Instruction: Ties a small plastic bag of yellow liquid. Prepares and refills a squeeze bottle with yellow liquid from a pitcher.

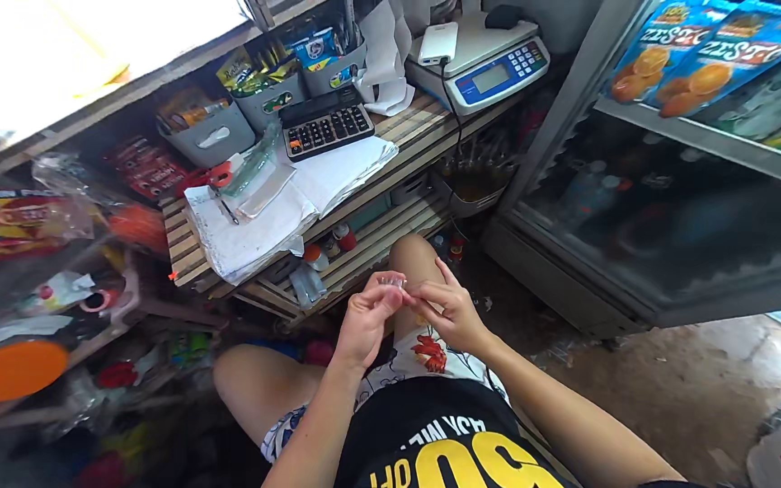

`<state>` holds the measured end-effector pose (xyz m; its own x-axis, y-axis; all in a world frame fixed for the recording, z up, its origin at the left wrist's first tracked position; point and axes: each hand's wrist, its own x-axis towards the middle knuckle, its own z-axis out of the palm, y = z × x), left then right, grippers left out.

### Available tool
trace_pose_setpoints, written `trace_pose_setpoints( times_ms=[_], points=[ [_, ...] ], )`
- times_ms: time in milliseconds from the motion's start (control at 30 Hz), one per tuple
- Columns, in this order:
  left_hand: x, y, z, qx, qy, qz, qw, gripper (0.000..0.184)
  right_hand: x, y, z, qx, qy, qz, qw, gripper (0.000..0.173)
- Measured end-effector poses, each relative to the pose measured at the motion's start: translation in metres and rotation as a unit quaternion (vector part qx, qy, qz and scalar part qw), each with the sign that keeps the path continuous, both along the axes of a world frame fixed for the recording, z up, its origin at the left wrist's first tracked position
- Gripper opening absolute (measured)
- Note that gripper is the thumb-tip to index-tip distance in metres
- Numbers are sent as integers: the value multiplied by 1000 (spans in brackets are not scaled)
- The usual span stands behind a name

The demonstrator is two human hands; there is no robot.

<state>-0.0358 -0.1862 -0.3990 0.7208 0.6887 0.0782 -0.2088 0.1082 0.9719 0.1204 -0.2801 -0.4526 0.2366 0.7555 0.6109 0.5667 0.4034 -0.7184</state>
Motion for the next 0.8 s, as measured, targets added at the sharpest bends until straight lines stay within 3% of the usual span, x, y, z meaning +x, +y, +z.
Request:
trace_pose_setpoints(
  times_ms=[67, 133, 200, 233, 267, 367, 433, 467, 567, 667, 733, 800],
  points=[
    [-16, 14, -2, 250, 61, -33, 966, 17, 7, -3, -1, -12, 3, -8, 1000, 24],
    [-22, 21, 0, 459, 114, 19, 881, 24, 9, -3, -2, -21, 0, -19, 1000, 24],
    [-18, 16, -1, 557, 159, 84, 811, 29, 4, -1, -5, -25, -8, -31, 999, 24],
    [-13, 12, -3, 551, 174, 106, 809, 29, 0, 0, -5, -24, -12, -40, 999, 24],
    [-7, 8, -3, 505, 175, 120, 837, 31, -3, 2, -6, -21, -16, -50, 998, 24],
    [16, -10, 0, 177, 96, 143, 969, 18, -13, 3, -6, 2, -20, -72, 997, 22],
    [27, -19, 4, -3, 53, 165, 985, 6, -16, 1, -6, 9, -19, -68, 997, 21],
    [27, -19, 5, -33, 39, 157, 986, 5, -15, 0, -5, 6, -12, -60, 998, 21],
    [14, -5, 8, 42, 14, 61, 997, 4, -4, -5, 2, -10, 41, -17, 999, 21],
    [-1, 13, 26, 217, 27, -40, 975, 6, 7, -9, 17, -18, 55, 52, 997, 21],
    [-7, 21, 48, 377, 59, -92, 920, 7, 12, -9, 30, -24, 51, 93, 994, 21],
    [-10, 24, 70, 524, 99, -105, 839, 7, 18, -10, 45, -43, 40, 122, 991, 21]
  ],
)
